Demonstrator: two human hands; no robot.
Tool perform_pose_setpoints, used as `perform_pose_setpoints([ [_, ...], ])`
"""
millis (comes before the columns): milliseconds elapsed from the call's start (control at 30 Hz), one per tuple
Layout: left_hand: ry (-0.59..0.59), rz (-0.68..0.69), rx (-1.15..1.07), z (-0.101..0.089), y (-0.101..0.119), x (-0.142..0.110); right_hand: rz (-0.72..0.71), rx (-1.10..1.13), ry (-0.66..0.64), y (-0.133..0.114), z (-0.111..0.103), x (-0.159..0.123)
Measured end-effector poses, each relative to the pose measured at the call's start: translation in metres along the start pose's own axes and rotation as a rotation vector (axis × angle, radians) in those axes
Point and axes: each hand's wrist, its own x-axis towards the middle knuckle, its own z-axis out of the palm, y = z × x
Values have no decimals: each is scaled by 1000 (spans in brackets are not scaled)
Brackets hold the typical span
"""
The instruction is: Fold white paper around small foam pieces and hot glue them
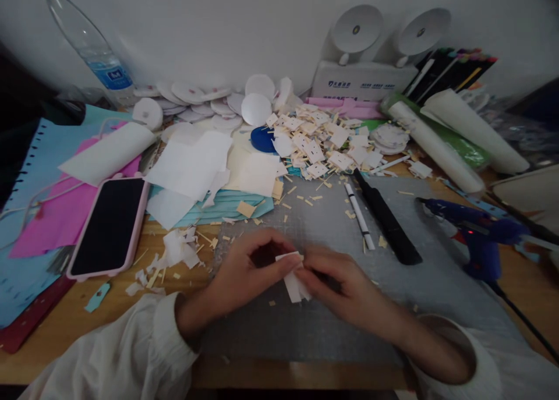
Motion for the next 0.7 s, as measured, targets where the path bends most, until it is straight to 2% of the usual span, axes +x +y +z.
perform_pose_setpoints([
  [100, -11, 21, 68, -2, 2, -1, -17, 22, 23, 1, 0, -1],
  [233, 111, 50, 26, -2, 1, -2, 36, 119, 88, 0, 1, -1],
  [300, 134, 31, -19, -2, 0, -2, 63, 166, 170, -1, 1, 0],
  [400, 108, -42, -130, 0, 1, -1, 104, 213, 324, -2, -2, 3],
  [467, 88, -87, -175, 1, 3, -1, 137, 249, 376, -3, -4, 4],
  [600, 90, -105, -148, 2, 5, -1, 210, 356, 368, -4, -7, 4],
  [700, 94, -96, -157, 3, 4, -1, 200, 387, 356, -5, -6, 3],
])
